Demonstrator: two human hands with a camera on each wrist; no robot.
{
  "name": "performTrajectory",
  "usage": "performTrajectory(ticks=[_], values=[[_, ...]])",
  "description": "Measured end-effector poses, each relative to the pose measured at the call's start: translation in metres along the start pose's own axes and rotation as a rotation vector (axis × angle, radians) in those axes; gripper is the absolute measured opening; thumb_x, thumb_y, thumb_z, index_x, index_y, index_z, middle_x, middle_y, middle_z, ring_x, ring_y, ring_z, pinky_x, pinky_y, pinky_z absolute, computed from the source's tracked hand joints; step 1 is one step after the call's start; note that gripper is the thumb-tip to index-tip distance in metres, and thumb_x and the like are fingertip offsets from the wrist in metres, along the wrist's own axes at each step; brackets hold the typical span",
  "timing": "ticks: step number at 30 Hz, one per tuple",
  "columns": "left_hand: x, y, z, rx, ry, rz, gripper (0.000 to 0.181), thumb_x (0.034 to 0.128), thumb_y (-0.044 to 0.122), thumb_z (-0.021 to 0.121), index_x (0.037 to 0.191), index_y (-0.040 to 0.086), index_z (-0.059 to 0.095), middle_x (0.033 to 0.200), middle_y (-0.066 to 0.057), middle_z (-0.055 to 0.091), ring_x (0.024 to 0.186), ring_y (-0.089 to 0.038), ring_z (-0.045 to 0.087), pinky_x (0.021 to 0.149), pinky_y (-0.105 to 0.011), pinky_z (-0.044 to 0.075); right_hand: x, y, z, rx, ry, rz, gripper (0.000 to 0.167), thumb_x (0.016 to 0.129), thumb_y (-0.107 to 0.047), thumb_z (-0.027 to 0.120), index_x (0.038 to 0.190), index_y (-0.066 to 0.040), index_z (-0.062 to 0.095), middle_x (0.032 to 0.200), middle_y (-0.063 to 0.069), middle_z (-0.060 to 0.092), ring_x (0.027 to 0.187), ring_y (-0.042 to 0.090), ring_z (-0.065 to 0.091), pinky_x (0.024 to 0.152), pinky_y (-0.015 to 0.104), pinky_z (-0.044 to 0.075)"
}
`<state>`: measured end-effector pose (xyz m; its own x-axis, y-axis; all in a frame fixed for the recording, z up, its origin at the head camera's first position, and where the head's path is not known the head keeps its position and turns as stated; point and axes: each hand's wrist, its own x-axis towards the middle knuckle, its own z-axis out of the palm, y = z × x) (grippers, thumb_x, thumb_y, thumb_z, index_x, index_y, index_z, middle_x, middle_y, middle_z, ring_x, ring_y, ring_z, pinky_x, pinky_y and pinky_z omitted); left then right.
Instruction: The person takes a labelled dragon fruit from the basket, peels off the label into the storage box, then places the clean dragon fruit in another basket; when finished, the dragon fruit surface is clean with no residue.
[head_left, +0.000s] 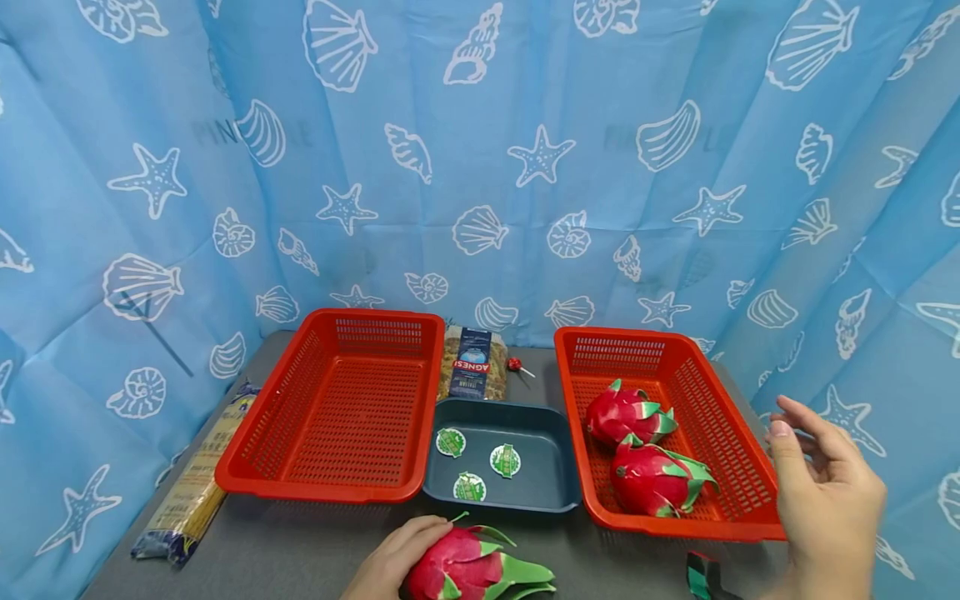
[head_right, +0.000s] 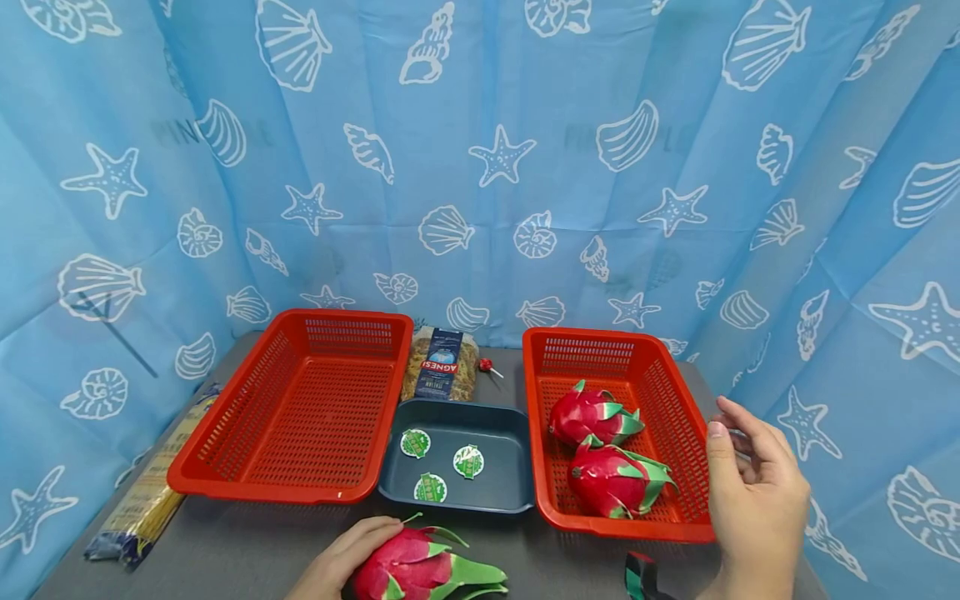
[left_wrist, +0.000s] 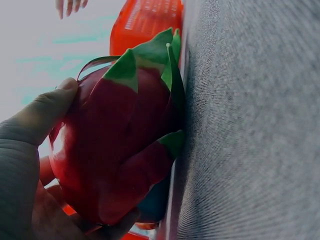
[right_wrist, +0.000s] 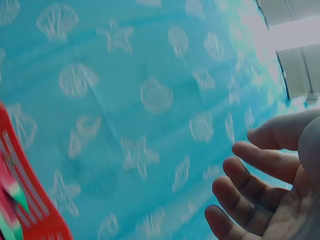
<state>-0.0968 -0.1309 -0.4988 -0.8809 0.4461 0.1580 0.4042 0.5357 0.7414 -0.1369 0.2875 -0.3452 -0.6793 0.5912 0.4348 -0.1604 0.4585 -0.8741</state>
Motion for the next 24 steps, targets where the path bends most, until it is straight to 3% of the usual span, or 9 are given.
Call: performTrajectory(ticks=[7,11,14,18,24], values=[[-0.001,0.003,0.001,0.033,0.01,0.007,0.076,0.0796,0.063,0.079,0.141,0.022,0.061,0.134,0.004,0.059,0.117,-0.019,0.056,0.087,-0.036,0.057,0.016,0.037,-0.019,-0.138,0.056,0.048,0.034,0.102,-0.017,0.064,0.135,-0.009,0.069,0.104,-0.023,0.056,0.084,-0.008,0.055,0.073,0.003,0.041],[-0.001,0.005,0.003,0.06,0.025,0.02,0.074,0.0818,0.065,0.076,0.14,0.022,0.062,0.134,0.004,0.059,0.117,-0.018,0.056,0.086,-0.036,0.057,0.022,0.056,-0.029,-0.25,0.024,0.114,0.038,0.103,-0.024,0.062,0.138,-0.011,0.066,0.107,-0.027,0.054,0.085,-0.014,0.049,0.073,0.004,0.036],[-0.002,0.004,0.007,0.05,0.101,0.056,0.06,0.086,0.059,0.076,0.133,0.023,0.066,0.129,0.007,0.061,0.113,-0.015,0.057,0.085,-0.034,0.057,0.028,0.069,-0.036,-0.337,-0.037,0.181,0.043,0.103,-0.032,0.06,0.141,-0.012,0.064,0.111,-0.024,0.054,0.083,-0.016,0.045,0.067,0.007,0.037],[-0.002,0.004,0.011,-0.039,0.192,0.094,0.035,0.0892,0.046,0.079,0.12,0.031,0.071,0.121,0.013,0.061,0.108,-0.01,0.057,0.085,-0.031,0.056,0.039,0.086,-0.042,-0.438,-0.155,0.257,0.052,0.103,-0.042,0.057,0.146,-0.013,0.059,0.119,-0.012,0.058,0.082,-0.016,0.041,0.058,0.012,0.039],[-0.004,0.008,0.01,-0.174,0.131,0.05,0.024,0.0912,0.042,0.078,0.115,0.039,0.072,0.125,0.012,0.059,0.112,-0.012,0.055,0.088,-0.03,0.054,0.047,0.101,-0.04,-0.49,-0.282,0.281,0.06,0.104,-0.047,0.052,0.149,-0.008,0.054,0.134,0.017,0.056,0.08,-0.016,0.038,0.057,0.016,0.043]])
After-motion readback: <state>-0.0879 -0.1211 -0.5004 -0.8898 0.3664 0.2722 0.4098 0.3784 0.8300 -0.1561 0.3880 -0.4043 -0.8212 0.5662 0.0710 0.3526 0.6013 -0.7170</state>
